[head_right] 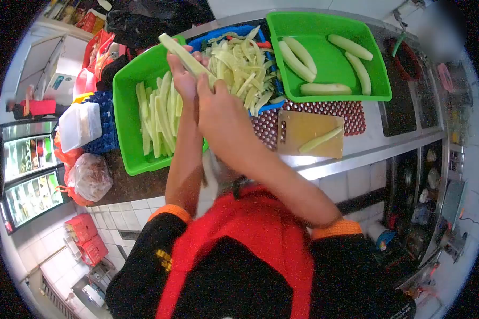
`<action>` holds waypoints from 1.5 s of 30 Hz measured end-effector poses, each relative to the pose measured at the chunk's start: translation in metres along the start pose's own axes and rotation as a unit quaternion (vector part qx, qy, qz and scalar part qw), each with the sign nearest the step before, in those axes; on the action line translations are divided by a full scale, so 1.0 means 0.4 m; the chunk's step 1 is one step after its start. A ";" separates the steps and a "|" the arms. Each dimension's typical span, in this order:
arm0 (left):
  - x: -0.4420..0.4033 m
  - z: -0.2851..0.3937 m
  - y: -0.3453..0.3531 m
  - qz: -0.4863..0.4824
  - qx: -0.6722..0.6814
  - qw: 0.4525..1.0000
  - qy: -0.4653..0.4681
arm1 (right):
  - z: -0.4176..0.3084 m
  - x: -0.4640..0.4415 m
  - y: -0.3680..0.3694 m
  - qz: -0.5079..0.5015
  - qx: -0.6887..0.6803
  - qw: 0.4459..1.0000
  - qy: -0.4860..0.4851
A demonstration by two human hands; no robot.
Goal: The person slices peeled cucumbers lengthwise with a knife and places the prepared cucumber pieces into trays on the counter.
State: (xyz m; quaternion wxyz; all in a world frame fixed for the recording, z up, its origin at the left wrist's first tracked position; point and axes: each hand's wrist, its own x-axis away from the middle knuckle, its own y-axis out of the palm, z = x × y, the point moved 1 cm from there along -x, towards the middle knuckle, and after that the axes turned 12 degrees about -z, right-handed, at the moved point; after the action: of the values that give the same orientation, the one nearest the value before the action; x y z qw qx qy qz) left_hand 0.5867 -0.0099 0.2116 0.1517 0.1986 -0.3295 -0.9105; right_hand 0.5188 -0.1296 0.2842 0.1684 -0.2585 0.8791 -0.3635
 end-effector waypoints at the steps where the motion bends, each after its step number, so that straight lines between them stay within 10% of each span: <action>1: -0.005 0.002 -0.005 -0.006 0.014 0.999 0.044 | -0.012 0.013 0.000 -0.019 0.016 1.000 0.012; 37: -0.074 0.094 0.005 0.012 -0.153 0.986 0.066 | 0.074 0.166 0.007 -0.069 0.094 0.985 0.125; 42: -0.062 0.060 0.004 -0.074 0.051 0.991 -0.097 | 0.141 0.087 -0.044 0.112 -0.069 0.991 0.010; 45: -0.038 0.040 0.015 -0.152 0.234 0.944 -0.176 | 0.161 0.027 -0.105 0.054 -0.094 0.994 0.020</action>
State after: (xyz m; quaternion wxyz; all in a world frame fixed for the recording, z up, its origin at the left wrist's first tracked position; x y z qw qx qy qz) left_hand 0.5935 0.0006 0.2309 -0.0998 0.1131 -0.5202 -0.8406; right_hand 0.5553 -0.1967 0.2697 0.1451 -0.2182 0.9252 -0.2743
